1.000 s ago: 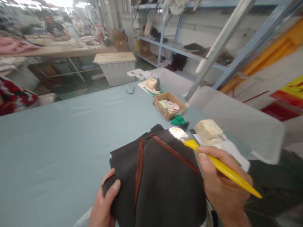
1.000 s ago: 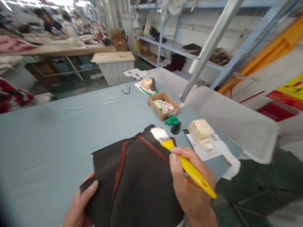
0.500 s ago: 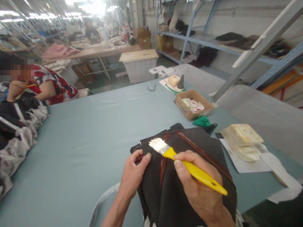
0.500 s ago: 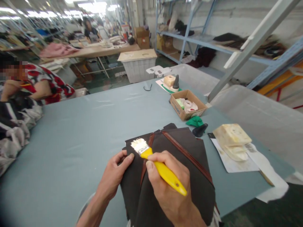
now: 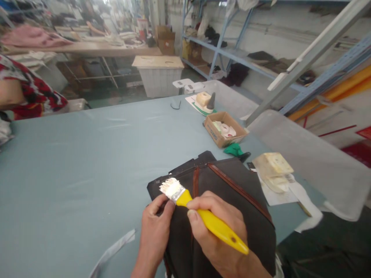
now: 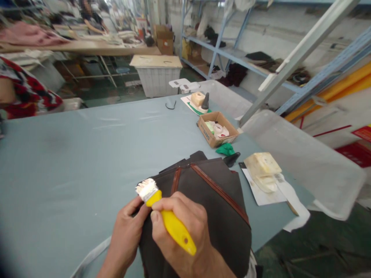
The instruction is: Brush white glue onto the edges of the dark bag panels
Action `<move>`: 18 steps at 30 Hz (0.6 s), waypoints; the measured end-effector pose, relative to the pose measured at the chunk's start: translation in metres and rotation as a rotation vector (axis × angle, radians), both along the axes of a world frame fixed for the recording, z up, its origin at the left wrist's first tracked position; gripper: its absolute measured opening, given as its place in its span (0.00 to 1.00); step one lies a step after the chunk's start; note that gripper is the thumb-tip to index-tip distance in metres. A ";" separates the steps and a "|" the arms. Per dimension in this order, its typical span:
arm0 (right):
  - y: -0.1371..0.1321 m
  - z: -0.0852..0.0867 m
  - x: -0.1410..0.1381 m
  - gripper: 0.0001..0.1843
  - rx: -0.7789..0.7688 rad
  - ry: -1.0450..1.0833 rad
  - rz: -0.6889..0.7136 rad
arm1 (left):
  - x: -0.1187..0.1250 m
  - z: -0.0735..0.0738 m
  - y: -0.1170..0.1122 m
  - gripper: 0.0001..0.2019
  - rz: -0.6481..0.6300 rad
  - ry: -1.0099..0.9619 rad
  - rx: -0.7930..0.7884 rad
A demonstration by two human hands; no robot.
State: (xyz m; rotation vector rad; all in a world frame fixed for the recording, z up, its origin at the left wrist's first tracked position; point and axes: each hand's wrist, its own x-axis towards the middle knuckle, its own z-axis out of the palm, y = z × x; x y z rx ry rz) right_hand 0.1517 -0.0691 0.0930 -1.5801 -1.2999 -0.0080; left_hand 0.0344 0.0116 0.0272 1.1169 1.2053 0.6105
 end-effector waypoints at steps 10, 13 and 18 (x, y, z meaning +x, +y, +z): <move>0.001 -0.005 0.013 0.05 -0.024 -0.031 0.064 | 0.000 -0.002 -0.001 0.24 0.026 0.148 -0.031; -0.001 -0.007 0.021 0.03 -0.066 -0.043 0.034 | -0.006 -0.007 -0.001 0.25 0.006 0.176 -0.041; -0.007 -0.009 0.053 0.06 -0.106 -0.093 -0.152 | -0.017 -0.016 0.005 0.21 -0.021 0.240 -0.045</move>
